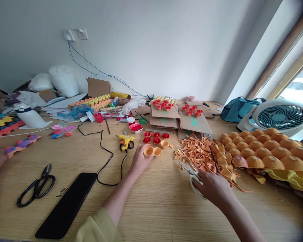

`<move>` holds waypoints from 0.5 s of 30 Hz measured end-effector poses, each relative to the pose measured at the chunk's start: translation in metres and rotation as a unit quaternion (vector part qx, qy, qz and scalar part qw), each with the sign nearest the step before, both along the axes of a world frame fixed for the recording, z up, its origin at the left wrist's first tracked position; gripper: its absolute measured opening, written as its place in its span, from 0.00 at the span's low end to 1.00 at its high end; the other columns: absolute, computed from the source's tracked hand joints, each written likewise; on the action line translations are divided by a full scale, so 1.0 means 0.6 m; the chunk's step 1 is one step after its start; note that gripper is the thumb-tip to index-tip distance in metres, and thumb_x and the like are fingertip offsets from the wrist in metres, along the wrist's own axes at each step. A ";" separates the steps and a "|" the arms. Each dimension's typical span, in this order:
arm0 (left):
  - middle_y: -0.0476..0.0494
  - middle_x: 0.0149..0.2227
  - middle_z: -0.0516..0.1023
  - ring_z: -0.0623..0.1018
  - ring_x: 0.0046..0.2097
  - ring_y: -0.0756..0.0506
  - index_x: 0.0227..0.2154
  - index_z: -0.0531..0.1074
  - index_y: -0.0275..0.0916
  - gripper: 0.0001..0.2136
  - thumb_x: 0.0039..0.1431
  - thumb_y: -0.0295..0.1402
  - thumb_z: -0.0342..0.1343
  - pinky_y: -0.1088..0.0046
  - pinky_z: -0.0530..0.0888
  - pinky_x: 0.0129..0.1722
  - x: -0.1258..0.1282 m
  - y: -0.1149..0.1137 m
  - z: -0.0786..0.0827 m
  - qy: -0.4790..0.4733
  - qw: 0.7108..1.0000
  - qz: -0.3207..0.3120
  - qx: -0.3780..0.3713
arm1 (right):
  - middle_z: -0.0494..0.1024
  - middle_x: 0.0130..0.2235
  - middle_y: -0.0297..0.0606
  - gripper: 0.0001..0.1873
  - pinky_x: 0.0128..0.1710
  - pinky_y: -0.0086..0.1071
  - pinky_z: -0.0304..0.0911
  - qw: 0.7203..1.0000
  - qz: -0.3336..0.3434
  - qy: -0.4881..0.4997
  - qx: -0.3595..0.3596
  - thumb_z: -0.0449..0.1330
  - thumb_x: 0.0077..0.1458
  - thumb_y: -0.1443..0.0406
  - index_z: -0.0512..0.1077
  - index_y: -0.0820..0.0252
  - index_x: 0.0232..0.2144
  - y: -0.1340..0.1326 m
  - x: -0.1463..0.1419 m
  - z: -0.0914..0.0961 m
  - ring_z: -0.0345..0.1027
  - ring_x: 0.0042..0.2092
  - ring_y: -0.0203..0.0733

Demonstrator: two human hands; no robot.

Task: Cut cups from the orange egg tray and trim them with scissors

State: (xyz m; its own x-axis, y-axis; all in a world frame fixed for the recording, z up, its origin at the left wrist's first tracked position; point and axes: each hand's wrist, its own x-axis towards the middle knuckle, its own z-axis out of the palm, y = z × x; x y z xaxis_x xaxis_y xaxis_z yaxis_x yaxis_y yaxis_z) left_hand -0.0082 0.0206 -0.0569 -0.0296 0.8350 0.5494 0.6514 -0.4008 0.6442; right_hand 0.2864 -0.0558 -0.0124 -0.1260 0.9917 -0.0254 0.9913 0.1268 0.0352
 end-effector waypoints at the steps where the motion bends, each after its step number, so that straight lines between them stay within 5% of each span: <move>1: 0.40 0.49 0.74 0.74 0.52 0.40 0.49 0.69 0.42 0.18 0.54 0.28 0.60 0.58 0.71 0.54 0.007 0.002 0.003 0.004 1.000 -0.010 0.002 | 0.80 0.28 0.42 0.16 0.26 0.32 0.50 1.000 0.004 0.010 0.001 0.54 0.60 0.54 0.72 0.56 0.28 -0.002 0.004 0.001 0.75 0.31 0.49; 9: 0.37 0.48 0.73 0.74 0.51 0.37 0.48 0.69 0.40 0.18 0.53 0.30 0.61 0.54 0.72 0.52 0.043 0.039 -0.004 0.071 0.997 -0.025 -0.028 | 0.79 0.26 0.38 0.13 0.28 0.32 0.50 0.996 0.018 0.054 0.062 0.54 0.60 0.55 0.70 0.55 0.29 0.001 -0.003 0.003 0.74 0.32 0.47; 15: 0.35 0.48 0.73 0.75 0.50 0.36 0.52 0.66 0.38 0.18 0.59 0.34 0.56 0.55 0.72 0.49 0.050 0.032 -0.026 0.130 0.990 -0.021 -0.045 | 0.79 0.28 0.36 0.13 0.34 0.34 0.52 0.993 0.023 0.077 0.086 0.53 0.60 0.55 0.68 0.56 0.28 0.013 -0.007 -0.024 0.74 0.34 0.46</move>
State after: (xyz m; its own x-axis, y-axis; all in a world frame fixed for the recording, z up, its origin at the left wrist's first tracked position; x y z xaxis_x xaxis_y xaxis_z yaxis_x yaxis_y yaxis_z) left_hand 0.0219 0.0395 -0.0727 0.1385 0.8784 0.4574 0.7836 -0.3796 0.4918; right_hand 0.2820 -0.0480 -0.0267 -0.1608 0.9726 0.1680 0.9798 0.1778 -0.0915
